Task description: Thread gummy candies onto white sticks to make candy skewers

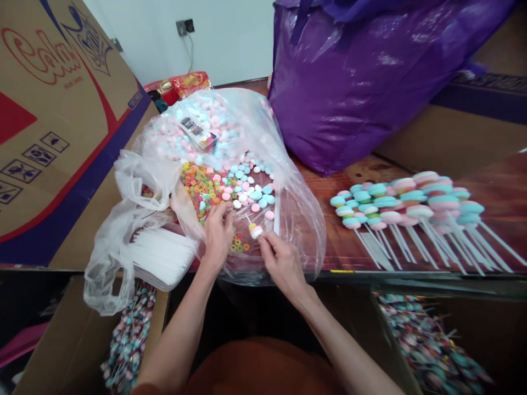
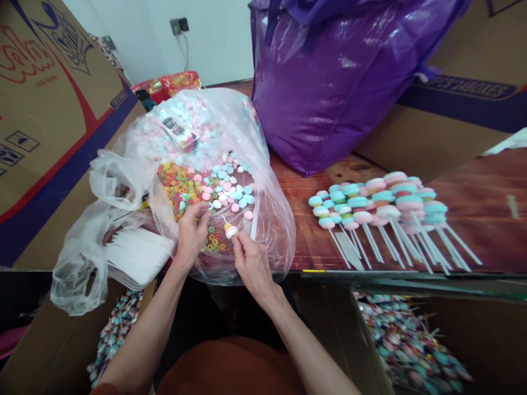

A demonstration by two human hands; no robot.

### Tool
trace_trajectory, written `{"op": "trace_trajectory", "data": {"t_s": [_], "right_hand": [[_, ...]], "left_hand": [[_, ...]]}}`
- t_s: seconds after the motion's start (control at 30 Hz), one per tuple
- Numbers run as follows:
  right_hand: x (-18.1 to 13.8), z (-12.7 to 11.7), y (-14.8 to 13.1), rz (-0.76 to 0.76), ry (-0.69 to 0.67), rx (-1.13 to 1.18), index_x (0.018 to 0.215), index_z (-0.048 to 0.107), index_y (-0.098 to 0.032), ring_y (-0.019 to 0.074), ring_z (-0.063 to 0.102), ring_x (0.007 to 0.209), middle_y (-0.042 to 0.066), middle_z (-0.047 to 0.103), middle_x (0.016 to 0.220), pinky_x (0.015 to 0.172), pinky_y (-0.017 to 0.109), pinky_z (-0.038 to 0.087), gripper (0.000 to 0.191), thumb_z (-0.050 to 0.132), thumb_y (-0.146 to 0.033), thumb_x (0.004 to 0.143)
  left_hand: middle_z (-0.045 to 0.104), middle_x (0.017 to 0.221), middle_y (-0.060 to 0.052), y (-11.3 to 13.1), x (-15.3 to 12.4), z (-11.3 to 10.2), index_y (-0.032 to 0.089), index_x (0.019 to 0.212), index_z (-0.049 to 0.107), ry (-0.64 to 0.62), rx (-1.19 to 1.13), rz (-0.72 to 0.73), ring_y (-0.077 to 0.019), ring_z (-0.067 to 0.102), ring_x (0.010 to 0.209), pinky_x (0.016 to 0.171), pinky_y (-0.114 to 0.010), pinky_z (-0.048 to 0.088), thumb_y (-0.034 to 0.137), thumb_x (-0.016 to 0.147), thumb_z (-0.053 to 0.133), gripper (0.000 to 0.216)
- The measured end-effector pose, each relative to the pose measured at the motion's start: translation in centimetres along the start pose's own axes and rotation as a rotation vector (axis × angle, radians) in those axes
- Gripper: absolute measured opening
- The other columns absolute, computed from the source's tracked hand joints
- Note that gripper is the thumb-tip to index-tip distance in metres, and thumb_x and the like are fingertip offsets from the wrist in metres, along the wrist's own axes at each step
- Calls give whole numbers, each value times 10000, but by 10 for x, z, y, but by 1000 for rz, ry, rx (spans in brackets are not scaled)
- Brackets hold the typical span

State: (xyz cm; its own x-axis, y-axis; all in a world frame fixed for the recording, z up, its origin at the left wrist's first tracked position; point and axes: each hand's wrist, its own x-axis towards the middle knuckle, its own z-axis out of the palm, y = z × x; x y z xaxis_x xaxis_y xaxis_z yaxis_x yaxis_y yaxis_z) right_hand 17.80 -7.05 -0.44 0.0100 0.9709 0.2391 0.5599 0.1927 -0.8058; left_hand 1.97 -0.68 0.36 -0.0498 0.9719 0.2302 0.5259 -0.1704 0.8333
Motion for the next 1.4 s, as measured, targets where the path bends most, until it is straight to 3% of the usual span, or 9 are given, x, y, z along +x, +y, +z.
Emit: {"op": "trace_trajectory", "data": {"t_s": [0.1,0.2,0.43,0.67,0.87,0.97,1.13,1.4], "right_hand": [[-2,2,6,-12,21,-27,821,636,-194,122,487,493,-25,548,577,555,236,367,262,442,-281,974],[-5,5,9,-34,29,-41,857,655,-188,128,520,503,-13,579,597,569,239,383,265,437,-278,977],[-9,8,12,-67,47,-65,904,673,-177,143,579,538,7,612,624,588,244,396,277,432,-282,991],[-9,9,12,-86,53,-70,929,671,-170,149,614,571,22,646,663,606,242,412,270,428,-265,998],[-10,11,15,-130,82,-76,926,665,-163,140,608,554,11,636,647,588,237,405,253,441,-253,1002],[-10,12,17,-154,98,-75,929,664,-157,140,611,550,13,637,648,584,237,406,246,444,-239,1001],[-10,13,16,-158,117,-73,935,662,-166,141,619,555,11,645,656,588,235,414,229,452,-232,999],[-10,13,16,-172,135,-62,917,662,-164,130,590,520,-1,625,624,569,234,400,210,471,-216,988]], "left_hand": [[586,1036,-82,-5,18,-1,198,1059,684,-13,418,101,-231,573,1019,915,-372,471,101,849,522,283],[560,1027,-94,-7,27,2,196,1004,699,-54,573,115,-253,563,998,875,-376,472,92,820,544,262],[588,908,-64,-12,39,-3,192,879,704,-43,516,71,-216,575,869,832,-338,450,135,843,552,166],[609,833,-57,-8,39,3,173,841,680,7,283,40,-206,577,856,828,-325,463,212,890,556,139],[642,971,-111,4,37,16,155,1017,638,-37,533,1,-243,604,937,842,-354,461,182,941,481,177],[638,1065,-120,7,34,18,170,1160,608,-92,595,49,-251,611,995,856,-350,466,177,948,476,250],[617,1120,-126,1,30,16,183,1103,653,-182,663,146,-254,612,1010,861,-350,481,203,956,477,231],[648,1119,-112,-16,29,5,192,1209,592,-330,544,319,-240,592,1077,926,-357,477,67,904,443,362]]}}
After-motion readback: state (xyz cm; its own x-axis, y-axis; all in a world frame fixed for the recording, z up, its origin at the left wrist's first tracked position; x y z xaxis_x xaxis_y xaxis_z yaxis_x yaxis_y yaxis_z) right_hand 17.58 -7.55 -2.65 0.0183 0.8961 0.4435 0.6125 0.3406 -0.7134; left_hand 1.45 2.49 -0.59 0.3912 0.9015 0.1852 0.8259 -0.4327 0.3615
